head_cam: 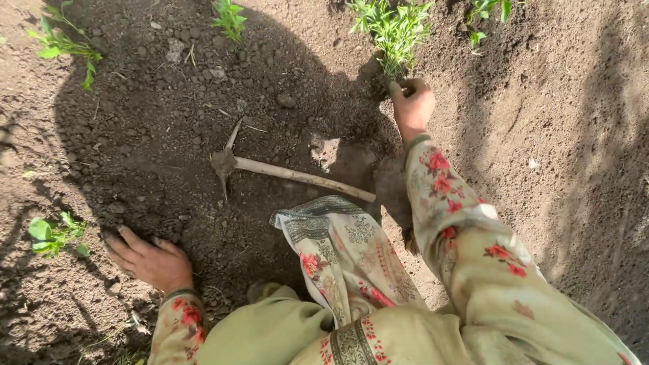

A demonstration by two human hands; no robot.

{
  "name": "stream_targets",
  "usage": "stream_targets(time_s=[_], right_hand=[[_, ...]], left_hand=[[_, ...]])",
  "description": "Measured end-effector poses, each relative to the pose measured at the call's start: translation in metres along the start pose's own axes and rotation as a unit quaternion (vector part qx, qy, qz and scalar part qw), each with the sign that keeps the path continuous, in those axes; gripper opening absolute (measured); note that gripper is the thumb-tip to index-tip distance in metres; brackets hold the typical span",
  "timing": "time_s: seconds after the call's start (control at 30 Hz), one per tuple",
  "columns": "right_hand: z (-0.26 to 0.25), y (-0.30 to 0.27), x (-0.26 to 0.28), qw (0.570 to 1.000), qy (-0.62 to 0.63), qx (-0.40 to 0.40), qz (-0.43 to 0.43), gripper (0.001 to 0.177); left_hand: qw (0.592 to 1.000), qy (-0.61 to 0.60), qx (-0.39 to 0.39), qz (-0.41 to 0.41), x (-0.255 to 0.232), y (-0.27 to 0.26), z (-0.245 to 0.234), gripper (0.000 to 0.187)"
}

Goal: The recorder is planting small green seedlings into tilled soil using a small hand pickaxe to dig holes.

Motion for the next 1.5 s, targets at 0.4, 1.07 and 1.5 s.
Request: stream_targets(time_s=[0.4, 1.07, 1.5], right_hand=[[0.025, 0.017, -0.02, 0.985, 0.126, -0.003, 0.115, 0.032], [0.002, -0.093, 0.061, 0.665, 0.65, 0.296, 0.22, 0.048], [0.059, -0.197, 0.131, 0.769, 0.446, 0.453, 0.069, 0.03]], left_hand=[[0.989, -0.138, -0.037, -0.032, -0.015, -0.014, -0.036, 0.079], [0.756, -0.513, 0.356, 0.197, -0.284, 0.01, -0.073, 0.068], [0.577, -0.668, 0.464, 0.068, -0.267, -0.022, -0.012, 0.027]])
Point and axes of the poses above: each hand's wrist, its own y-axis towards the middle knuckle, its own z-axis out of the palm, x = y × z, the point moved 6 cm from there along y, towards the middle knuckle, and after that the axes turned 11 degrees about y, right-handed, at the moved point
